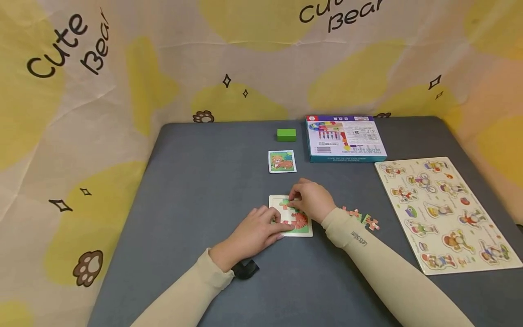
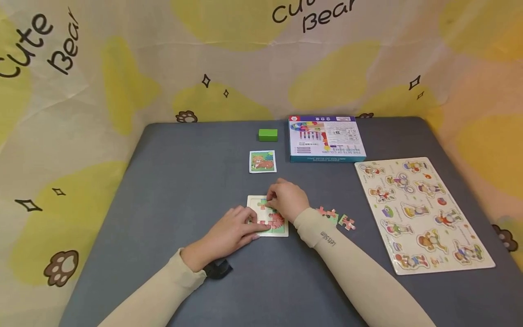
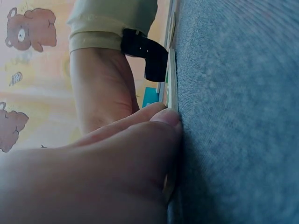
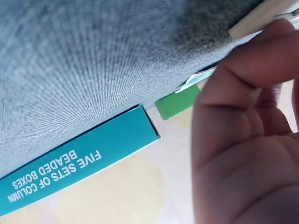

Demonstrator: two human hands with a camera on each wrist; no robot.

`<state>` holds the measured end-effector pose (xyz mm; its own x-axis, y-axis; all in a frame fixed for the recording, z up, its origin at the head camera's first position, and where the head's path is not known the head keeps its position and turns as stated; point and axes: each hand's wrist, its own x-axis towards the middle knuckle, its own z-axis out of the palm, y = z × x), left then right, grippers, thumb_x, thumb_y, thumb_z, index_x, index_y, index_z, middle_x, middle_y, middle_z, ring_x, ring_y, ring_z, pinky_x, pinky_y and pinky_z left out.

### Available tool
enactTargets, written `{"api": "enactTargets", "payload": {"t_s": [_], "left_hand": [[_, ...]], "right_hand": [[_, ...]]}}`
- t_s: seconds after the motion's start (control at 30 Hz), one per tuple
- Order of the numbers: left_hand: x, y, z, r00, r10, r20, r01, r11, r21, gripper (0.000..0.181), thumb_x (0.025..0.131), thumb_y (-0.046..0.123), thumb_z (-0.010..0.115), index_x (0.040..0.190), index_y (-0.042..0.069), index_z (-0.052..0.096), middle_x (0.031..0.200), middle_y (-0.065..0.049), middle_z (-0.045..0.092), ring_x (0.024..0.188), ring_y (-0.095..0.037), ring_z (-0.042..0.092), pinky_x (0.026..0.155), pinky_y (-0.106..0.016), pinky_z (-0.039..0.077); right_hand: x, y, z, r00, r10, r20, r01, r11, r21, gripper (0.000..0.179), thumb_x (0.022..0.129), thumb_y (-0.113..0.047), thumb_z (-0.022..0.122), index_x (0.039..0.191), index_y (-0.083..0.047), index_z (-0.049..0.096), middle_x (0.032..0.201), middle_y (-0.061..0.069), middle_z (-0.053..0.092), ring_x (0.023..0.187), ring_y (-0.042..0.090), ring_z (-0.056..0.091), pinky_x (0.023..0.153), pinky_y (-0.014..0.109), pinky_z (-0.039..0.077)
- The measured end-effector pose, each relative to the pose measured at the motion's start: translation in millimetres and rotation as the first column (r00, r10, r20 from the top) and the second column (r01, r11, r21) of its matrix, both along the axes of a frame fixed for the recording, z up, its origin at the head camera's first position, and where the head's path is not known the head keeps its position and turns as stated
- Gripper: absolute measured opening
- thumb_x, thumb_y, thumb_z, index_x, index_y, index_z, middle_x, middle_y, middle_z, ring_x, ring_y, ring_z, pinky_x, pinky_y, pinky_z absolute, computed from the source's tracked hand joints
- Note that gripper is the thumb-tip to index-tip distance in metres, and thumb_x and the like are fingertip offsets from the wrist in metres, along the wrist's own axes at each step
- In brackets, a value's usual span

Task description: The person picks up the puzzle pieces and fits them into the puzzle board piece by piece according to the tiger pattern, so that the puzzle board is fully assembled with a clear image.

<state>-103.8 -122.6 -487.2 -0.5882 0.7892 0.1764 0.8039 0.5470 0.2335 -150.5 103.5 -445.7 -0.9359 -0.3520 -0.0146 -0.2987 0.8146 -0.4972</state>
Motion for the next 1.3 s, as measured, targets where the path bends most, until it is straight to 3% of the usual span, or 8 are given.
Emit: {"api": "enactTargets", "payload": {"t_s": [0.2,0.37,0.5,0.67,0.8,1.0,1.2,1.3], "left_hand": [[-0.1,-1.7,1.9,0.999,0.01,0.032,-0.012,0.999,0.049,0.03,0.103,0.027,0.07,0.133,0.034,0.074,0.112,0.004,0.053,0.094,-0.015,0.045,0.082,-0.034,0.04],[0.0,1.0,-1.9,0.999,0.011,0.053,-0.013,0.999,0.051,0.032,0.103,0.027,0.07,0.134,0.033,0.074,0.112,0.004,0.053,0.096,-0.014,0.046,0.084,-0.034,0.041],[-1.1,-0.5,-2.1,0.998,0.024,0.054,-0.028,0.998,0.064,0.032,0.102,0.025,0.072,0.133,0.033,0.074,0.112,0.005,0.053,0.096,-0.014,0.046,0.085,-0.035,0.041],[-1.8,-1.4,-3.7,0.998,0.022,0.056,-0.026,0.998,0.064,0.033,0.102,0.026,0.072,0.134,0.033,0.074,0.112,0.005,0.052,0.096,-0.014,0.046,0.085,-0.034,0.041],[-1.6,0.6,-5.1,0.998,0.012,0.061,-0.017,0.997,0.07,0.032,0.103,0.026,0.071,0.134,0.032,0.074,0.113,0.004,0.053,0.096,-0.015,0.046,0.086,-0.034,0.041],[-1.4,-1.0,-2.2,0.998,0.02,0.063,-0.025,0.997,0.078,0.032,0.102,0.025,0.073,0.133,0.031,0.074,0.112,0.003,0.054,0.097,-0.016,0.047,0.087,-0.036,0.042],[-0.7,-1.3,0.0,0.998,0.026,0.061,-0.03,0.997,0.066,0.033,0.102,0.025,0.073,0.133,0.032,0.074,0.112,0.004,0.054,0.097,-0.016,0.047,0.088,-0.036,0.043],[-0.5,0.7,0.1,0.998,0.012,0.062,-0.016,0.998,0.056,0.033,0.102,0.026,0.072,0.135,0.033,0.073,0.113,0.004,0.054,0.096,-0.015,0.047,0.089,-0.036,0.043]], "right_hand": [[2.1,8,4.9,0.999,-0.032,-0.042,0.033,0.999,0.017,0.02,0.087,-0.021,0.089,0.081,-0.013,0.071,0.08,0.0,0.055,0.068,0.018,0.053,0.061,0.034,0.045],[19.3,62,30.8,0.99,-0.135,-0.047,0.136,0.99,0.026,0.019,0.089,-0.02,0.087,0.083,-0.01,0.072,0.079,0.002,0.061,0.069,0.02,0.055,0.062,0.036,0.046],[36.0,119,42.6,0.976,-0.214,0.033,0.209,0.971,0.116,0.022,0.088,-0.02,0.087,0.092,-0.006,0.071,0.079,0.004,0.064,0.07,0.022,0.057,0.061,0.039,0.046],[59.8,154,24.4,0.956,-0.219,0.198,0.191,0.97,0.151,0.041,0.087,-0.022,0.088,0.108,0.002,0.063,0.082,0.005,0.06,0.071,0.021,0.055,0.062,0.036,0.046],[75.3,162,11.0,0.951,-0.209,0.227,0.194,0.977,0.086,0.038,0.088,-0.015,0.087,0.108,0.002,0.06,0.082,0.003,0.058,0.071,0.019,0.053,0.063,0.034,0.045],[74.2,154,12.5,0.967,-0.232,0.103,0.225,0.971,0.077,0.036,0.084,-0.018,0.09,0.105,0.0,0.067,0.089,0.008,0.058,0.077,0.024,0.055,0.067,0.04,0.047],[58.2,129,10.8,0.998,-0.067,-0.021,0.068,0.995,0.072,0.047,0.083,-0.018,0.091,0.123,-0.002,0.072,0.118,0.018,0.064,0.107,0.037,0.06,0.094,0.056,0.052],[53.3,123,8.6,1.0,-0.006,0.0,0.006,0.998,0.067,0.049,0.083,-0.011,0.09,0.127,-0.002,0.072,0.112,0.014,0.067,0.103,0.034,0.06,0.093,0.053,0.052]]}}
